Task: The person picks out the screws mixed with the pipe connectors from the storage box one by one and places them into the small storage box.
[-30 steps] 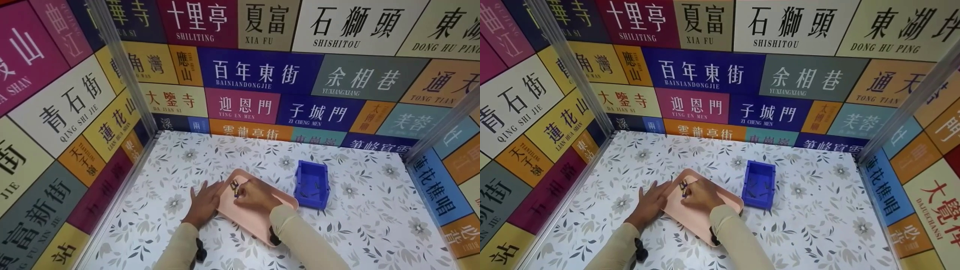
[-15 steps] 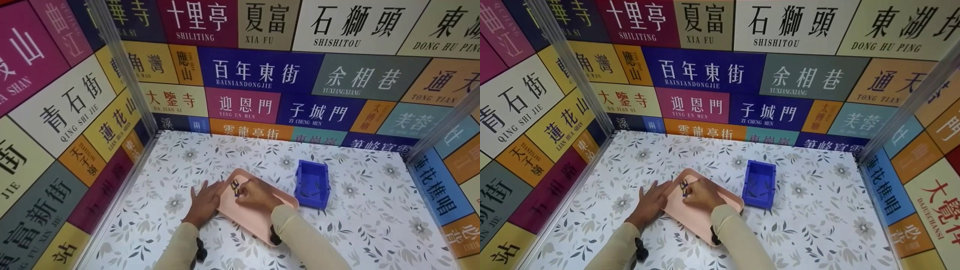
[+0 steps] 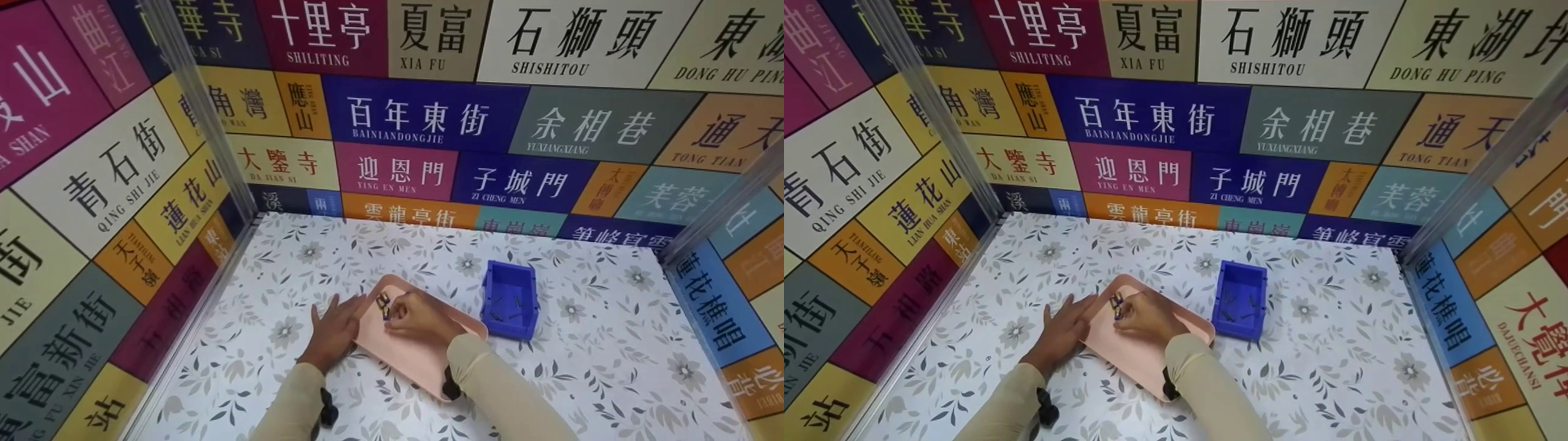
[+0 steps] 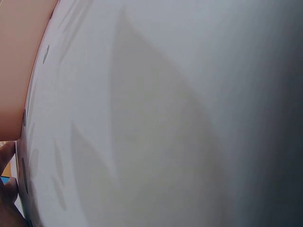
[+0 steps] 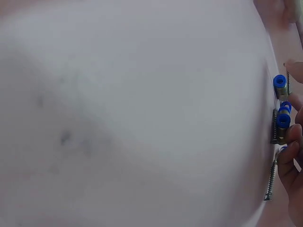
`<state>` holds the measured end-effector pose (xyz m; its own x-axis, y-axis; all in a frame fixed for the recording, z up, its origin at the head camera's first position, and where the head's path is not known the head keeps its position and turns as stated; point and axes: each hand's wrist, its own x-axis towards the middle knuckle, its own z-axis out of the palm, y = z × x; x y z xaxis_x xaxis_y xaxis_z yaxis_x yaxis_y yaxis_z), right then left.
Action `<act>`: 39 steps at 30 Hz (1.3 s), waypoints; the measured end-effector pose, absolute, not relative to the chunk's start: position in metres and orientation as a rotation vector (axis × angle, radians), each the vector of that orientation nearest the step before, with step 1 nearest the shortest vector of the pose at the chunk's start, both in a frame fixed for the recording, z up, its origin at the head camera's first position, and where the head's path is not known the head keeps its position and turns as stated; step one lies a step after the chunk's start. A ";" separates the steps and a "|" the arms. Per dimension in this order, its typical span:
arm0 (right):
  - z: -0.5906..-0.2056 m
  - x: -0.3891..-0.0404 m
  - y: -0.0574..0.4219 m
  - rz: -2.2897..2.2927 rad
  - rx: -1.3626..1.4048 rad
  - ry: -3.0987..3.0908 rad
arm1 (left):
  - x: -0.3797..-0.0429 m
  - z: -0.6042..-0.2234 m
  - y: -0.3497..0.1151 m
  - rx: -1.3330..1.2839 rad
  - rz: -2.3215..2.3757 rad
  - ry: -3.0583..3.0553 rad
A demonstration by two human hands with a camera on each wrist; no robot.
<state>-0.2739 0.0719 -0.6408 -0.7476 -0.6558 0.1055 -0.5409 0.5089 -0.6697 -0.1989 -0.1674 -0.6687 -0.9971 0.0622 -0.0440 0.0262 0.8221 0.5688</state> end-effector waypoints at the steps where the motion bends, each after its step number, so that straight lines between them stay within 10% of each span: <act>1: -0.640 -0.274 0.072 -1.063 -1.043 2.581 | -0.199 -0.669 -0.167 0.065 0.917 2.939; 39: -0.597 -0.281 0.132 -1.226 -0.948 2.645 | -0.196 -0.667 -0.167 0.031 0.926 2.915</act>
<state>-0.2809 0.1322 -0.5975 -0.8060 -0.5634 0.1814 -0.5026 0.4897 -0.7125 -0.1959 -0.1673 -0.6671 -0.9963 0.0443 -0.0733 -0.0061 0.8168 0.5768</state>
